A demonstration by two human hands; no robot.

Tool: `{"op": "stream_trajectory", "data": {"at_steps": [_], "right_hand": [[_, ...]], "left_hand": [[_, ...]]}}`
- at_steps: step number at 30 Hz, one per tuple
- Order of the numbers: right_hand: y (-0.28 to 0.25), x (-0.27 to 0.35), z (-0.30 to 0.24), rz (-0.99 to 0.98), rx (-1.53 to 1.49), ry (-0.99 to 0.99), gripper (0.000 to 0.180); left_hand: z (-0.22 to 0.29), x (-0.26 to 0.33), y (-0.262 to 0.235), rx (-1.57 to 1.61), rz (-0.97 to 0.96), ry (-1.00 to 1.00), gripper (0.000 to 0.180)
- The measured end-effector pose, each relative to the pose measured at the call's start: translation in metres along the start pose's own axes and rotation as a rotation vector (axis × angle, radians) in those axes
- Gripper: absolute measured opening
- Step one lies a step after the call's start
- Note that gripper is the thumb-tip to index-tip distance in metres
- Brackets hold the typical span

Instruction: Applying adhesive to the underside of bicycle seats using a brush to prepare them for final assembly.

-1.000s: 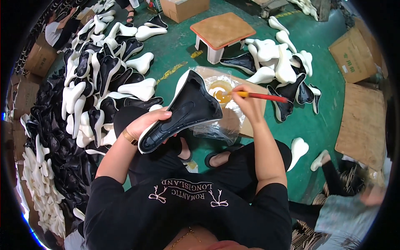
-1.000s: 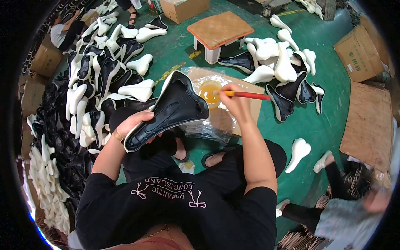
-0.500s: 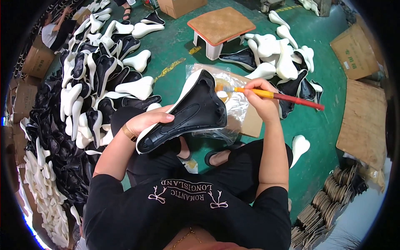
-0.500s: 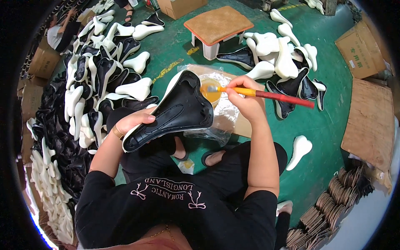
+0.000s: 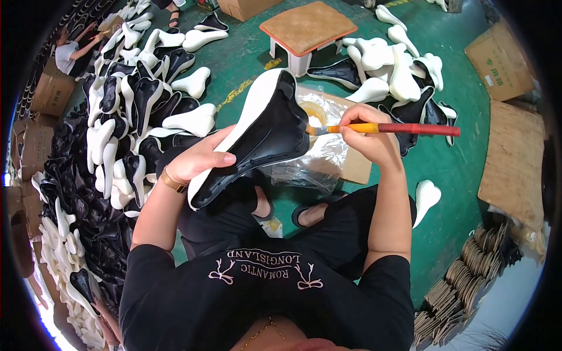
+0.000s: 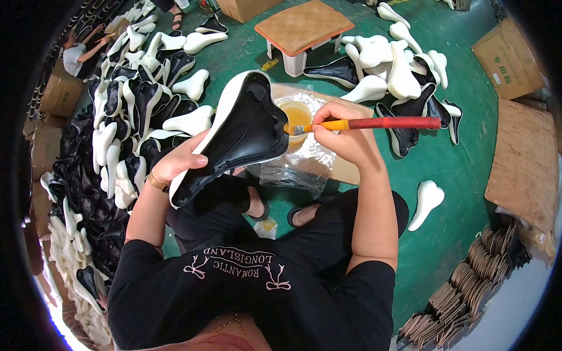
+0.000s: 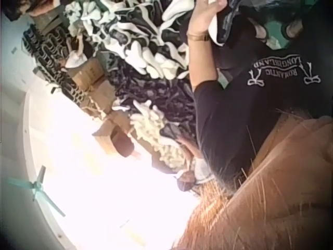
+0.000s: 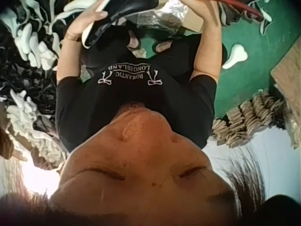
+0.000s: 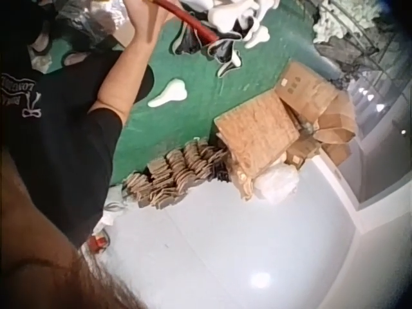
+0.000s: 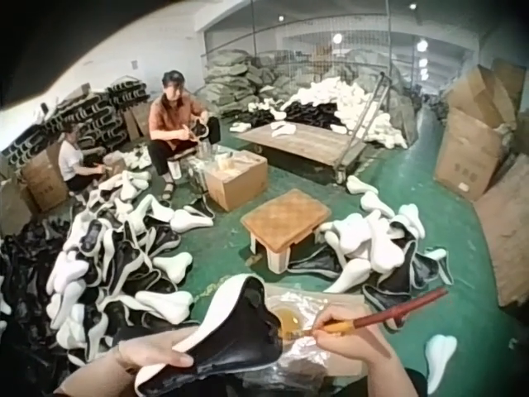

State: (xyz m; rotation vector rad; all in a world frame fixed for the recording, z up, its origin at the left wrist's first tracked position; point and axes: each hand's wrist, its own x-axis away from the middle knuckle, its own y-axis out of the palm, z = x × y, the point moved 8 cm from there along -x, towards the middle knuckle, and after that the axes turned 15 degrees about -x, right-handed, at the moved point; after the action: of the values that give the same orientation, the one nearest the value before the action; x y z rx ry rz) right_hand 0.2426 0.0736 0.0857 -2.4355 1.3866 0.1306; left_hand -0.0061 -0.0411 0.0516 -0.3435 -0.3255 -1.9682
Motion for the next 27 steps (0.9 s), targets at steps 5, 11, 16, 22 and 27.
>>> {"op": "stream_trajectory", "data": {"at_steps": [5,11,16,22,27], "right_hand": [[-0.001,0.004,0.014,0.030,-0.127,0.111,0.007],[-0.004,0.007,0.032,0.185,-0.335,0.237,0.005],[-0.001,0.006,0.040,0.227,-0.364,0.218,0.006],[-0.002,-0.001,0.049,0.310,-0.032,0.177,0.013],[0.010,-0.002,0.071,0.212,0.031,0.175,0.010]], "left_hand": [[0.006,0.001,-0.001,-0.410,0.148,0.158,0.084],[0.008,-0.003,0.009,-0.622,0.259,0.276,0.085],[0.009,-0.008,0.012,-0.638,0.338,0.355,0.085],[-0.003,-0.017,0.005,-0.668,0.410,0.338,0.085],[-0.009,-0.025,0.003,-0.577,0.443,0.320,0.084]]}}
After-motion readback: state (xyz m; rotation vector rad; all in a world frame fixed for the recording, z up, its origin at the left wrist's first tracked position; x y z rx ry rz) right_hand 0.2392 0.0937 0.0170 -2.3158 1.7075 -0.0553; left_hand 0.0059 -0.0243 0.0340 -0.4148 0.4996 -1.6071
